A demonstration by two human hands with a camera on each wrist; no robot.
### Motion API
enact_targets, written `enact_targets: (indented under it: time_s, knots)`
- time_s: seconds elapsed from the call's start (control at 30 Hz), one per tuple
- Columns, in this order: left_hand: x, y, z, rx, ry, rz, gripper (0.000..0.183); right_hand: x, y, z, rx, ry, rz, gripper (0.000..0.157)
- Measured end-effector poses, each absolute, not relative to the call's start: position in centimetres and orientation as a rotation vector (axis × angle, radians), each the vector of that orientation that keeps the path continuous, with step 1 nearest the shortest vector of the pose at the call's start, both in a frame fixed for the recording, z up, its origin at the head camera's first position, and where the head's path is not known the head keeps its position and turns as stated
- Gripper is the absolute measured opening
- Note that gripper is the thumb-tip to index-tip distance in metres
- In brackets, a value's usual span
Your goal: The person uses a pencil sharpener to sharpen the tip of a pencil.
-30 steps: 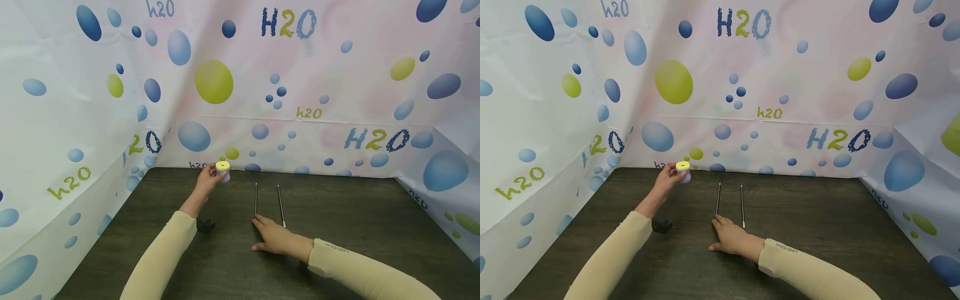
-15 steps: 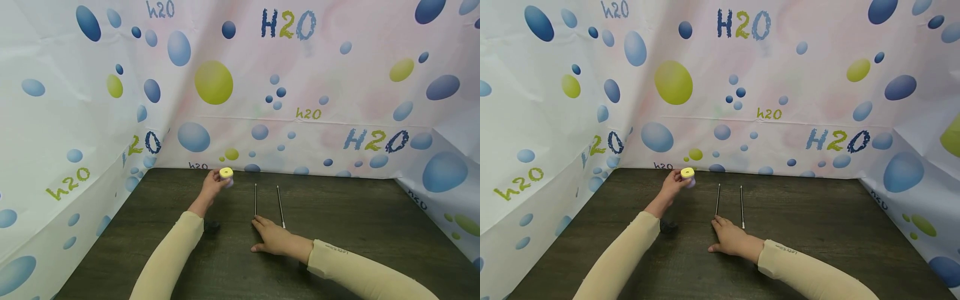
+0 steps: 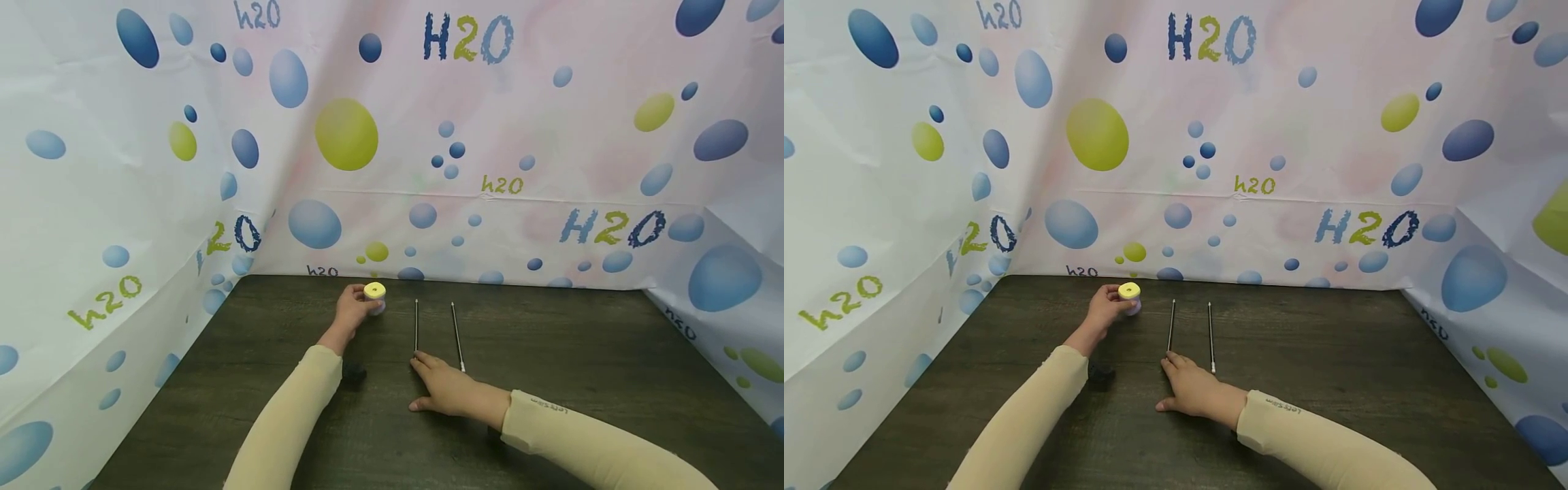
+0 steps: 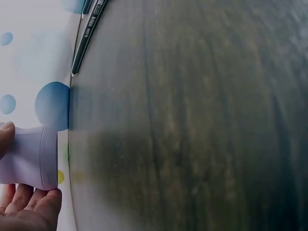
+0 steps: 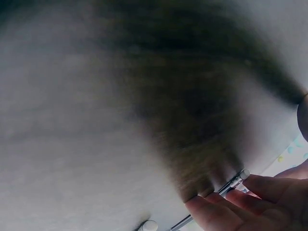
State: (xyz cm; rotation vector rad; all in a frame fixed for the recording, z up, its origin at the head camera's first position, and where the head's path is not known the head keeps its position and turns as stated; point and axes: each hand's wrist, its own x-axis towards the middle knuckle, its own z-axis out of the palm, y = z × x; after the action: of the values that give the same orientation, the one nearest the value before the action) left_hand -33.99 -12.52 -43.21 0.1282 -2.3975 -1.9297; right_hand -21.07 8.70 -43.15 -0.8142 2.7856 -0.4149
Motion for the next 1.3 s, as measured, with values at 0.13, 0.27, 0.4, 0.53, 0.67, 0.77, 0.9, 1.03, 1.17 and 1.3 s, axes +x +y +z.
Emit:
enact_targets:
  time_s: [0.13, 0.27, 0.4, 0.53, 0.67, 0.77, 0.9, 1.03, 1.17, 1.3]
  knots:
    - [-34.0, -12.4, -43.4, 0.142, -2.396, -1.940, 0.056, -21.1, 8.6, -43.1, -0.814, 2.786, -0.419, 0.083]
    - [-34.0, -12.4, -43.6, 0.158, -2.405, -1.934, 0.057, -21.2, 8.5, -43.1, -0.815, 2.785, -0.419, 0.083]
    - [-33.9, -12.4, -43.7, 0.165, -2.407, -1.926, 0.058, -21.2, 8.5, -43.2, -0.819, 2.787, -0.406, 0.083]
    - [-34.0, -12.4, -44.0, 0.186, -2.405, -1.910, 0.058, -21.2, 8.5, -43.1, -0.823, 2.787, -0.403, 0.083]
    - [-34.1, -12.4, -44.2, 0.194, -2.416, -1.892, 0.056, -21.2, 8.6, -43.0, -0.819, 2.785, -0.412, 0.082]
    - [-34.1, -12.4, -44.3, 0.193, -2.415, -1.894, 0.056, -21.2, 8.6, -43.0, -0.816, 2.786, -0.415, 0.082]
    - [-34.2, -12.3, -44.5, 0.212, -2.421, -1.886, 0.055, -21.2, 8.5, -43.0, -0.812, 2.786, -0.411, 0.083]
    - [-34.2, -12.3, -44.5, 0.223, -2.435, -1.885, 0.056, -21.2, 8.5, -43.1, -0.808, 2.785, -0.412, 0.083]
    - [-34.2, -12.2, -44.4, 0.224, -2.443, -1.905, 0.059, -21.2, 8.5, -43.2, -0.812, 2.789, -0.417, 0.083]
    - [-34.1, -12.3, -44.2, 0.213, -2.476, -1.924, 0.068, -21.2, 8.6, -43.3, -0.811, 2.788, -0.415, 0.083]
